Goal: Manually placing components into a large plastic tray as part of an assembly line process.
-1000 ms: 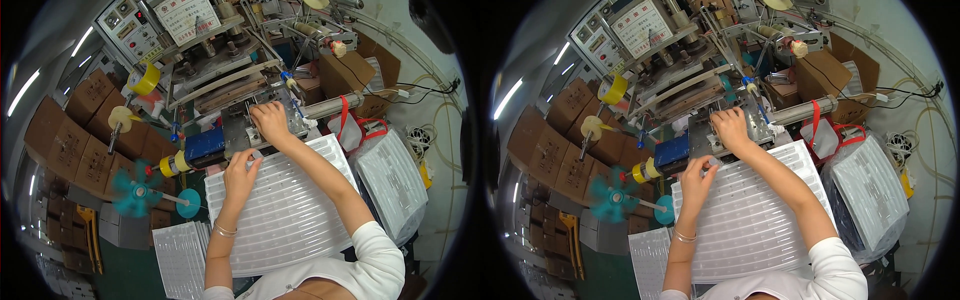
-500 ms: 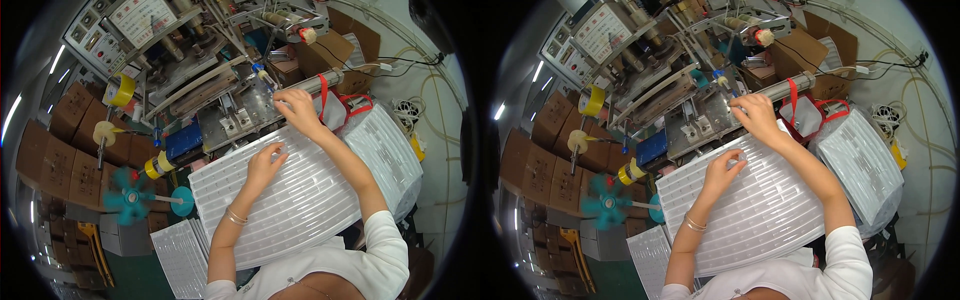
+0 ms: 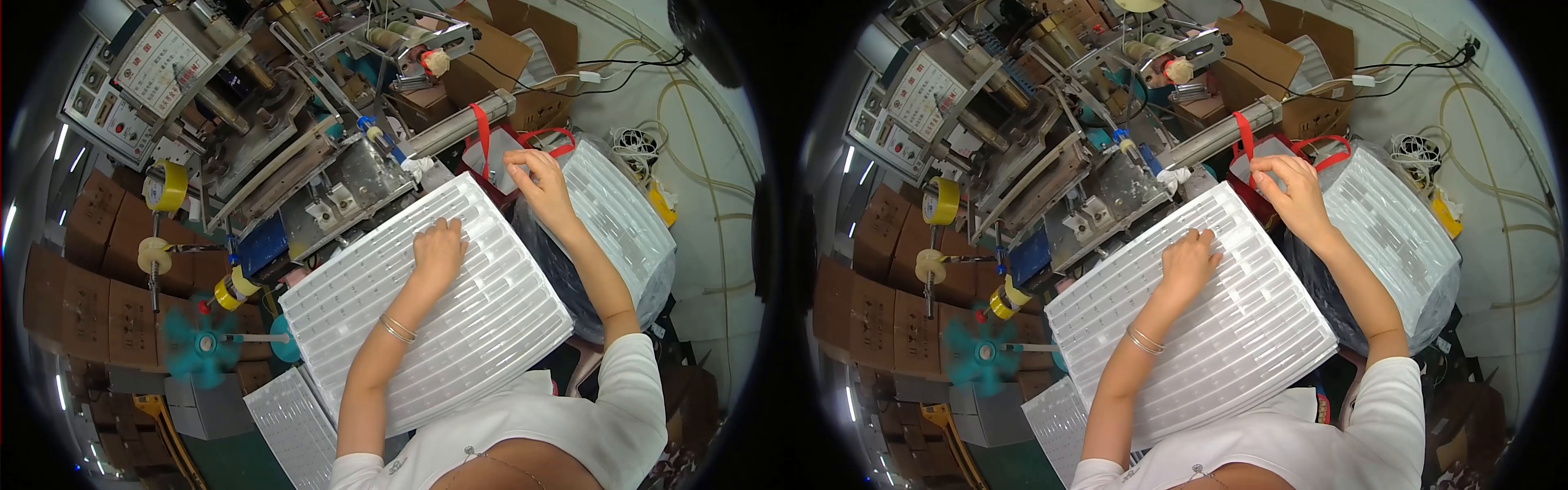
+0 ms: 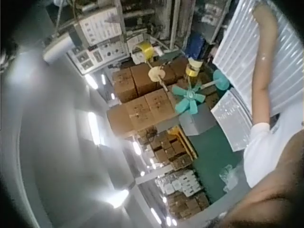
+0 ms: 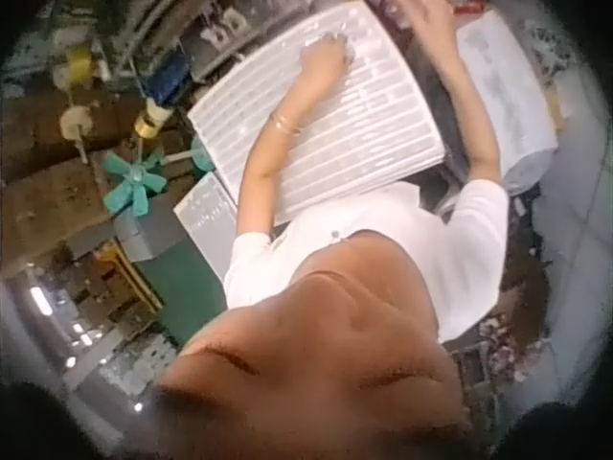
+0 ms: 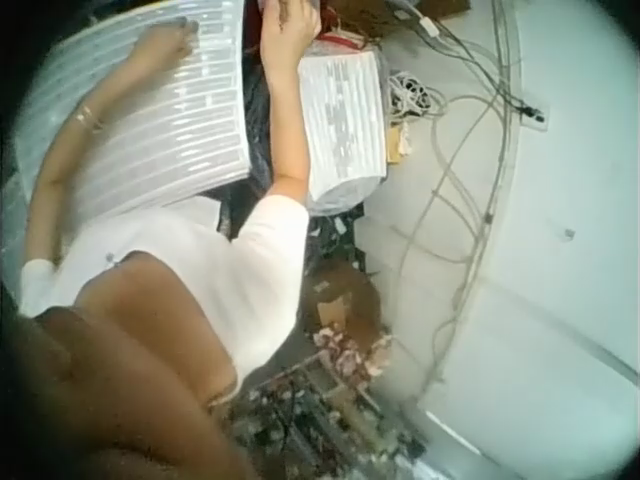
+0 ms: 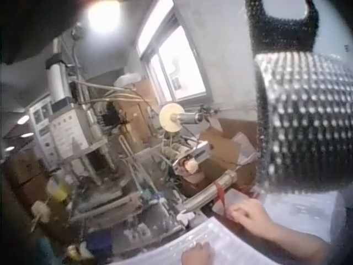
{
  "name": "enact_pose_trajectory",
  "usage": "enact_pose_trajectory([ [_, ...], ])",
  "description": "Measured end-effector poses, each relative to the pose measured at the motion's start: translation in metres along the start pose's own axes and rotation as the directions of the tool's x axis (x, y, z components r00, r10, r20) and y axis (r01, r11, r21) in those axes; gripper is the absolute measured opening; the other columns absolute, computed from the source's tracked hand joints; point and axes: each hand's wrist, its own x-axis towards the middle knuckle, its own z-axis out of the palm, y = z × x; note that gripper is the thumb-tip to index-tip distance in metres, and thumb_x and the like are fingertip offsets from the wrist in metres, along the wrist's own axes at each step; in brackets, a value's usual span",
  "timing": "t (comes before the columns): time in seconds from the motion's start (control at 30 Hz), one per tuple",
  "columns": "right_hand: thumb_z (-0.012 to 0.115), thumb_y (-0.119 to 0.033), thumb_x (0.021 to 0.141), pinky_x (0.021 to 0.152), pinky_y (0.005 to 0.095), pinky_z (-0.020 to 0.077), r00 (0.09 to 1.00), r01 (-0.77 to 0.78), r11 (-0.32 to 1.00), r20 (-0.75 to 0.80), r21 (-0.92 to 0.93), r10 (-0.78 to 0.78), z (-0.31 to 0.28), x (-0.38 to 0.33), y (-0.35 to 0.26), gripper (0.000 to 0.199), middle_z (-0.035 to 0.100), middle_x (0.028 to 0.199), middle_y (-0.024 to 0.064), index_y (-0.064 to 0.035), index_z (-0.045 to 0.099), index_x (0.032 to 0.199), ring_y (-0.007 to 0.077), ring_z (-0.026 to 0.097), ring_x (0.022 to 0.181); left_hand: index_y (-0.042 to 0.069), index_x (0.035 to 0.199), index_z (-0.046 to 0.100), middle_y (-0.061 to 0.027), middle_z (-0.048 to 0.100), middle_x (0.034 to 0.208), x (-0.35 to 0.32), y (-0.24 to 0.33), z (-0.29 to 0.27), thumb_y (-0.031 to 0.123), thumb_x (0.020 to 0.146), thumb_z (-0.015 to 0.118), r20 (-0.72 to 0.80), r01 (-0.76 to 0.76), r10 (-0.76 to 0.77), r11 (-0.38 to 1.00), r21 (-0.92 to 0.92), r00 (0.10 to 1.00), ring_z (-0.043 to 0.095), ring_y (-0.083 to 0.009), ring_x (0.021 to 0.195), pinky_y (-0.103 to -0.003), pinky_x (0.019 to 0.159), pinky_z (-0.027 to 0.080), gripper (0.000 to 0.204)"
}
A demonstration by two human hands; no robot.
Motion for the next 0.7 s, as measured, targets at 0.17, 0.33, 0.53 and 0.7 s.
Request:
enact_pose_trajectory([
  [0.17, 0.061, -0.017, 0.086, 0.089, 0.0366, 0.0395, 1.000, -0.011, 0.997, 0.028, 0.075, 0.008, 0.005, -0.004, -0.006, 0.015, 0.066, 0.098, 0.0069, -0.0054, 0.065, 0.094, 0.0247, 0.059, 0.096, 0.001, 0.101, 0.052, -0.0167, 0.057, 0.094, 0.010, 0.009, 0.002, 0.006, 0.075, 0.057, -0.194, -0.119, 0.084, 0.977, -0.179, 0.977, 0.058, -0.0321, 0.086, -0.044, 0.075, 0.046, 0.028],
  [0.33, 0.062, -0.010, 0.083, 0.088, 0.0346, 0.0433, 0.992, 0.118, 0.989, 0.031, 0.088, -0.121, 0.014, -0.005, -0.020, 0.014, 0.066, 0.100, 0.0110, -0.0014, 0.065, 0.093, 0.0261, 0.060, 0.097, 0.002, 0.082, 0.061, -0.0125, 0.056, 0.094, 0.034, 0.020, 0.057, 0.005, 0.075, 0.054, -0.372, -0.238, 0.203, 0.970, -0.051, 0.906, 0.053, -0.0294, 0.096, -0.044, 0.088, 0.040, 0.010],
  [0.53, 0.059, -0.007, 0.086, 0.087, 0.0318, 0.0447, 0.985, 0.100, 0.979, 0.119, 0.175, -0.122, 0.030, -0.006, -0.043, 0.015, 0.063, 0.106, 0.0116, -0.0002, 0.063, 0.099, 0.0238, 0.060, 0.101, 0.010, 0.123, 0.052, -0.0164, 0.045, 0.129, -0.037, -0.009, -0.011, 0.015, 0.079, 0.067, -0.346, -0.142, 0.042, 0.953, -0.268, 0.937, 0.043, -0.0333, 0.120, -0.046, 0.100, 0.033, 0.048],
  [0.7, 0.061, -0.007, 0.084, 0.075, 0.0321, 0.0493, 0.887, 0.085, 0.946, 0.408, 0.313, -0.215, 0.079, -0.018, -0.091, 0.018, 0.063, 0.100, 0.0113, -0.0036, 0.062, 0.101, 0.0240, 0.062, 0.088, 0.006, 0.107, 0.063, -0.0137, 0.062, 0.107, -0.147, -0.097, -0.060, 0.012, 0.080, 0.063, -0.448, 0.127, -0.276, 0.934, -0.333, 0.851, 0.058, -0.0321, 0.098, -0.041, 0.087, 0.045, 0.028],
])
